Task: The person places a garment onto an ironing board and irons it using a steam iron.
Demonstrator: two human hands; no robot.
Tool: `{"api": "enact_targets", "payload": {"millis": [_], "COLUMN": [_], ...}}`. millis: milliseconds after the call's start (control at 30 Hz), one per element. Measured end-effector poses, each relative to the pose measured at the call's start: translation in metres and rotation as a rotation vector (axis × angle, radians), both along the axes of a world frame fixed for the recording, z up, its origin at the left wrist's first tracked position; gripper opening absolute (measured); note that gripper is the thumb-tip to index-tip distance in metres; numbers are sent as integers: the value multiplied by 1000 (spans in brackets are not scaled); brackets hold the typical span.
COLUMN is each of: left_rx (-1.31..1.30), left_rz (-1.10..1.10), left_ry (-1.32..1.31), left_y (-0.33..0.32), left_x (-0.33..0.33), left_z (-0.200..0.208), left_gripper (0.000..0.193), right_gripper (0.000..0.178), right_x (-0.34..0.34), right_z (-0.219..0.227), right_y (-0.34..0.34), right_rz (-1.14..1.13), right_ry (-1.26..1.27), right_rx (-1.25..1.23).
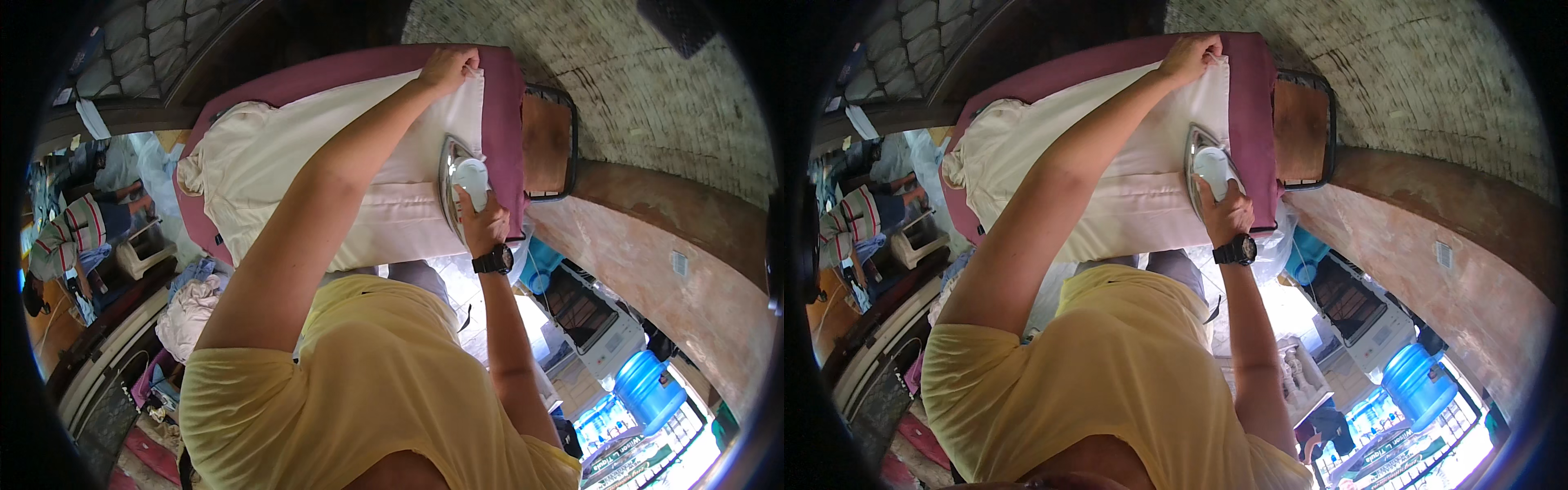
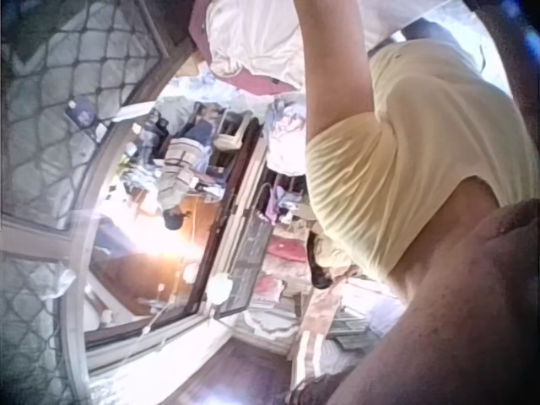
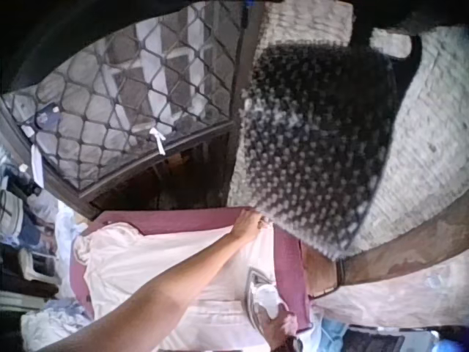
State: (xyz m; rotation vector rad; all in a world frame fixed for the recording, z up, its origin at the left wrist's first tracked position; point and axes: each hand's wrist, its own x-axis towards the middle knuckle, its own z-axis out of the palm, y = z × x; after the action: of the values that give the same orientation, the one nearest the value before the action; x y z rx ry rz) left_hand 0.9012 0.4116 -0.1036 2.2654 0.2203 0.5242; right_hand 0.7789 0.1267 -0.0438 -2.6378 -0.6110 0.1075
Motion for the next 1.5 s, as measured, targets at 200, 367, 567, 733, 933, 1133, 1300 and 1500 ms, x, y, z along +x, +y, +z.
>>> {"api": "enact_targets", "payload": {"millis": [200,367,567,733,933,1133,1300,1500], "left_rx": [-163,296,68,-28,-83,178,148,14], "left_rz": [-71,-150,34,46,-25,103,286,437], "left_ry": [171,516,279,318,490,545,543,383], "left_y": [24,72,90,92,125,172,180,176], "left_x": [-6,-77,-102,-108,-167,-266,-272,-278], "left_z": [-12,8,4,9,24,10,23,6], "left_gripper": [50,46,29,31,34,36,32,22], "right_gripper": [50,63,65,67,72,74,71,76], "right_x": [14,75,127,132,129,119,99,66], "right_z": [-4,-10,22,39,44,34,46,46], "right_y": [26,27,85,96,121,157,197,248], "right_rz": [-7,272,602,725,794,849,883,933], "right_ry": [-170,-103,-30,16,-24,-134,-45,37], "right_rx": [47,-11,-38,-109,-242,-173,-165,-148]}}
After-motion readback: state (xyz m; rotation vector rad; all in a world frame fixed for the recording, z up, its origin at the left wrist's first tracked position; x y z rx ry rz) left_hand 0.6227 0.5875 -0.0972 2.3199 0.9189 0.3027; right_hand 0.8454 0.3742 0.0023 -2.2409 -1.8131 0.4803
